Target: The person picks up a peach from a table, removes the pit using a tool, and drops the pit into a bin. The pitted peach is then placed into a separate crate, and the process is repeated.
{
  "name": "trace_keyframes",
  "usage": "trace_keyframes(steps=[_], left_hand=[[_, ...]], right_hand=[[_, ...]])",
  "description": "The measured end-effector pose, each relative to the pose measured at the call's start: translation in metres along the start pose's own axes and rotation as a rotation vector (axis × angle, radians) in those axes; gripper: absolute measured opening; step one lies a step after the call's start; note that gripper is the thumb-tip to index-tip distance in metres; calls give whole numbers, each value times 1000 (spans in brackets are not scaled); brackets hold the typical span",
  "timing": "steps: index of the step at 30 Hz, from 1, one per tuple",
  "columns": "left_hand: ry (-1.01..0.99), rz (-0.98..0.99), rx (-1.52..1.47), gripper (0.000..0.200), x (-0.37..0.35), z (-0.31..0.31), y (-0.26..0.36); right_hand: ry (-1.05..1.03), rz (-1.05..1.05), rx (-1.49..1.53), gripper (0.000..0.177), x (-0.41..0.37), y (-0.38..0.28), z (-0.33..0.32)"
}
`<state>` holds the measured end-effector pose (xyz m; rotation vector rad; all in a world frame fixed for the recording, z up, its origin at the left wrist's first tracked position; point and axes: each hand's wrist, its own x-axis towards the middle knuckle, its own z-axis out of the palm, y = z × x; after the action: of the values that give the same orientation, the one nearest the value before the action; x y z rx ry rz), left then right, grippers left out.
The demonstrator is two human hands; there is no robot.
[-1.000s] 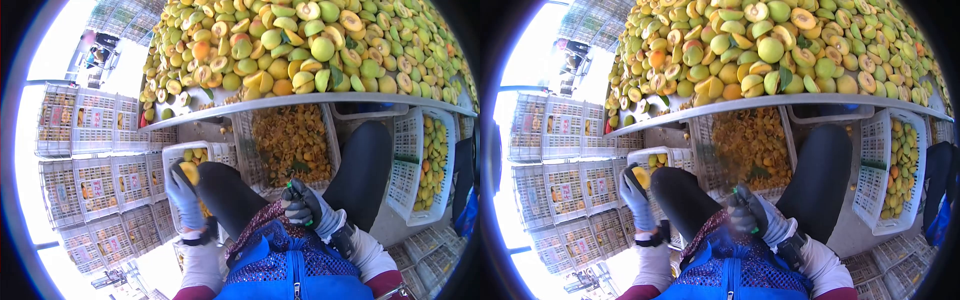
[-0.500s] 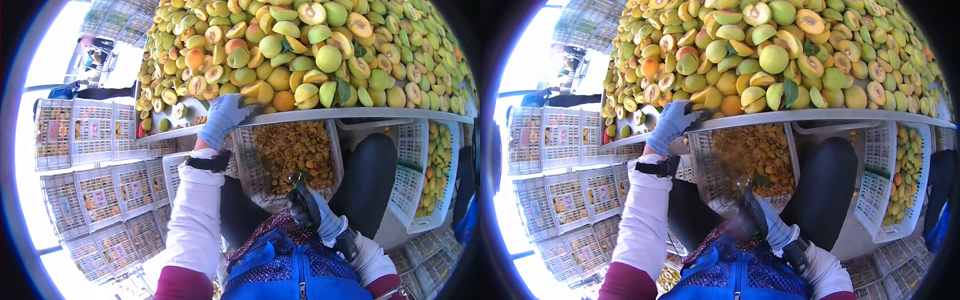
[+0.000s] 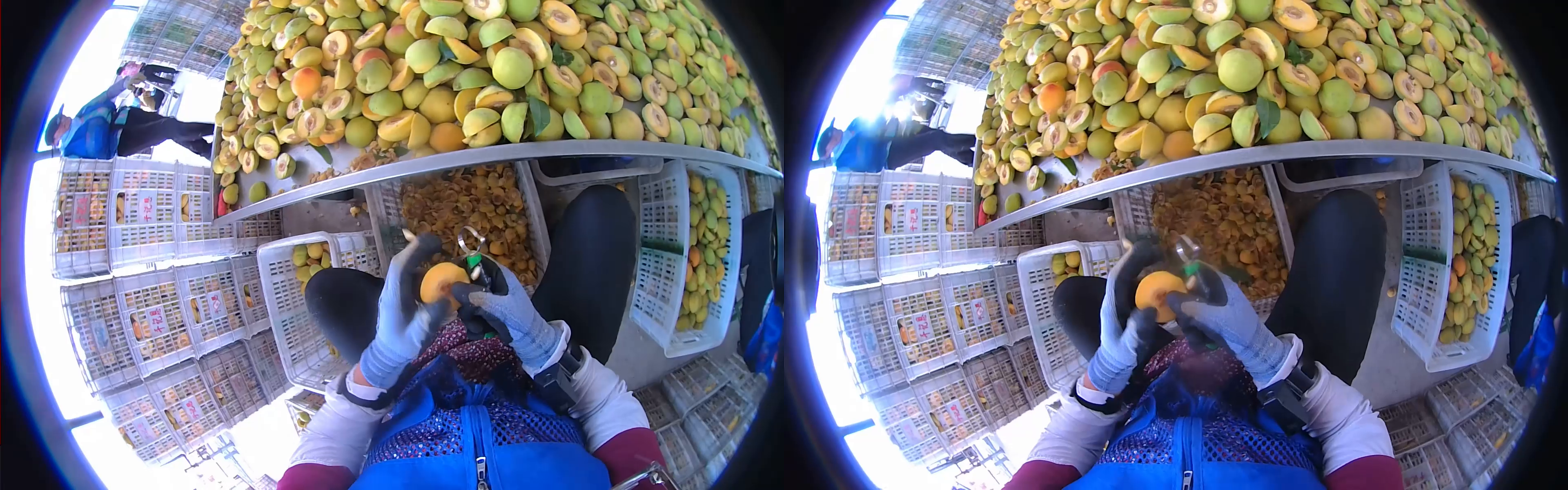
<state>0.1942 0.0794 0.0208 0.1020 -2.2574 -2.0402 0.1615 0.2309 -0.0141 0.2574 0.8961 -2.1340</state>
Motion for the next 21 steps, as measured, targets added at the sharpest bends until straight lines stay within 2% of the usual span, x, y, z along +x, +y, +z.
trace_keyframes(steps=[2, 3, 6, 7, 10, 11, 14, 17, 20, 21], left_hand=[[86, -270, -114, 45, -10, 2, -4], [96, -311, -62, 41, -15, 3, -8], [228, -429, -247, 49, -22, -8, -20], [278, -459, -265, 46, -22, -8, -15], [224, -418, -359, 46, -27, -9, -7], [144, -331, -178, 48, -26, -8, 0], [174, -348, -143, 49, -30, -5, 5], [154, -240, 3, 46, -33, -6, 6], [90, 48, 417, 39, -37, -10, 8], [116, 22, 429, 36, -40, -11, 1]], right_hand=[[-72, -104, -231, 38, -3, 0, 4], [-77, -187, -287, 38, 0, 7, 6], [39, -501, -854, 36, -4, 13, 11], [112, -436, -1008, 36, -13, 6, 12], [-83, -486, -1290, 37, -31, -1, 10], [-120, -515, -1455, 35, -35, -1, 15], [-82, -556, -1496, 33, -41, 4, 18], [-39, -630, -1568, 30, -48, 1, 26], [-38, -645, -1611, 30, -50, 4, 24], [-46, -635, -1596, 30, -50, 7, 21]])
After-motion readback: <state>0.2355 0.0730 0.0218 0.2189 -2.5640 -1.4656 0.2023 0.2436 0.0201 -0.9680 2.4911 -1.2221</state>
